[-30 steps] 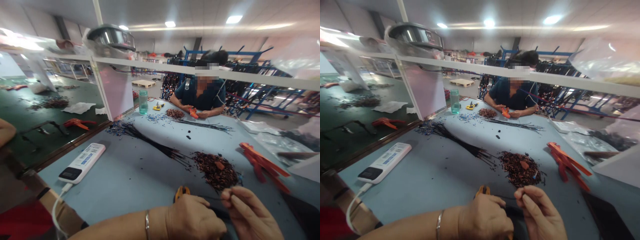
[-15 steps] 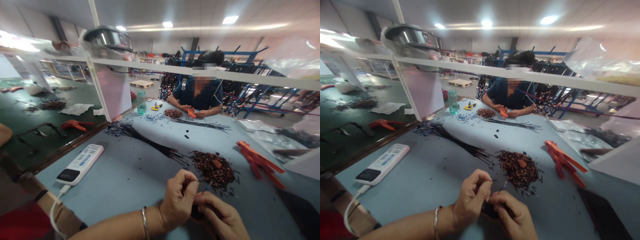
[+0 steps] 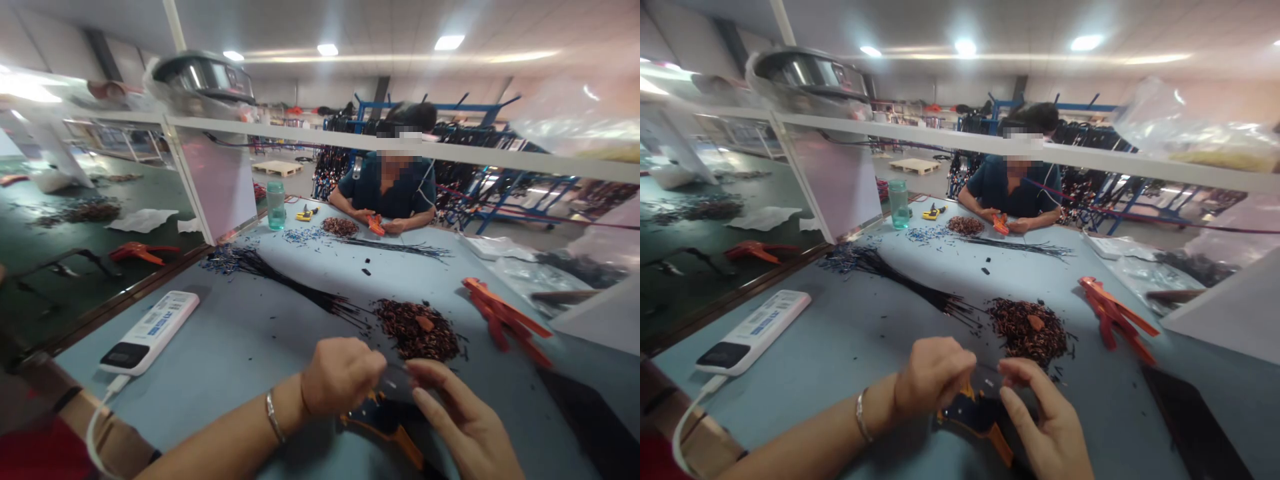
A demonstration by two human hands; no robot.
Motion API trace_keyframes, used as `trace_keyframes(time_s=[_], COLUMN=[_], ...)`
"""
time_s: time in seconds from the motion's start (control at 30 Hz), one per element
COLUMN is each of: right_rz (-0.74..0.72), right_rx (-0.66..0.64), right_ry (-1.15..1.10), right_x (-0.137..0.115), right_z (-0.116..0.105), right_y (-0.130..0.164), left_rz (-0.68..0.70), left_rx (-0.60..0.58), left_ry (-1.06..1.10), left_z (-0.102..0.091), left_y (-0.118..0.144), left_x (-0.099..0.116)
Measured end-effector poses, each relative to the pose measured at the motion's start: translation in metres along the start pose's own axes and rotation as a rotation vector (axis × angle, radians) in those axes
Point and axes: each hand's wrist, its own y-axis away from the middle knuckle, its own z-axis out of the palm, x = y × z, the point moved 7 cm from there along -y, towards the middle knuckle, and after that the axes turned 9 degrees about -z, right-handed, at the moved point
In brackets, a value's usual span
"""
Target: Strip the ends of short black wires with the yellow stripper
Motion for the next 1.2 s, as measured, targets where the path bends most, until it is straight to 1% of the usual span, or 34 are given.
trace_keyframes(time_s=[0.03,0.07,0.1,0.13,0.23,0.37,0.53,0.67,0.8,0.93,1.0,1.1,1.2], right_rz=[-0.035,-0.072,-0.111,-0.144,-0.187,-0.18,-0.068,0.026,0.103,0.176,0.193,0.207,0.196], right_rx=[-0.027,-0.055,-0.075,-0.088,-0.087,-0.077,-0.093,-0.126,-0.097,-0.101,-0.102,-0.066,-0.086], right_ry=[0.01,0.019,0.029,0.045,0.11,0.157,0.213,0.206,0.187,0.167,0.162,0.17,0.175], right_x=[-0.005,-0.009,-0.014,-0.017,-0.018,-0.015,-0.009,0.001,0.012,0.019,0.019,0.021,0.027], right_z=[0.003,0.006,0.009,0.011,0.011,0.01,0.011,0.01,0.003,0.001,0.001,-0.002,-0.006], right_y=[0.0,0.0,0.001,0.002,0.004,0.005,0.006,0.007,0.007,0.005,0.004,0.001,-0.002], left_rz=[0.116,0.2,0.245,0.252,0.216,0.196,0.115,0.097,0.11,0.163,0.182,0.198,0.172], left_rx=[-0.049,-0.081,-0.098,-0.103,-0.117,-0.127,-0.176,-0.174,-0.162,-0.166,-0.174,-0.186,-0.191], left_ry=[-0.044,-0.081,-0.103,-0.107,-0.118,-0.161,-0.206,-0.234,-0.252,-0.255,-0.271,-0.285,-0.287], left_z=[0.006,0.01,0.014,0.017,0.023,0.025,0.023,0.023,0.026,0.025,0.024,0.025,0.027], left_y=[0.003,0.007,0.01,0.012,0.015,0.018,0.014,0.013,0.015,0.016,0.016,0.016,0.017], left_x=[0.01,0.018,0.023,0.025,0.023,0.018,0.018,0.016,0.009,0.009,0.011,0.013,0.01])
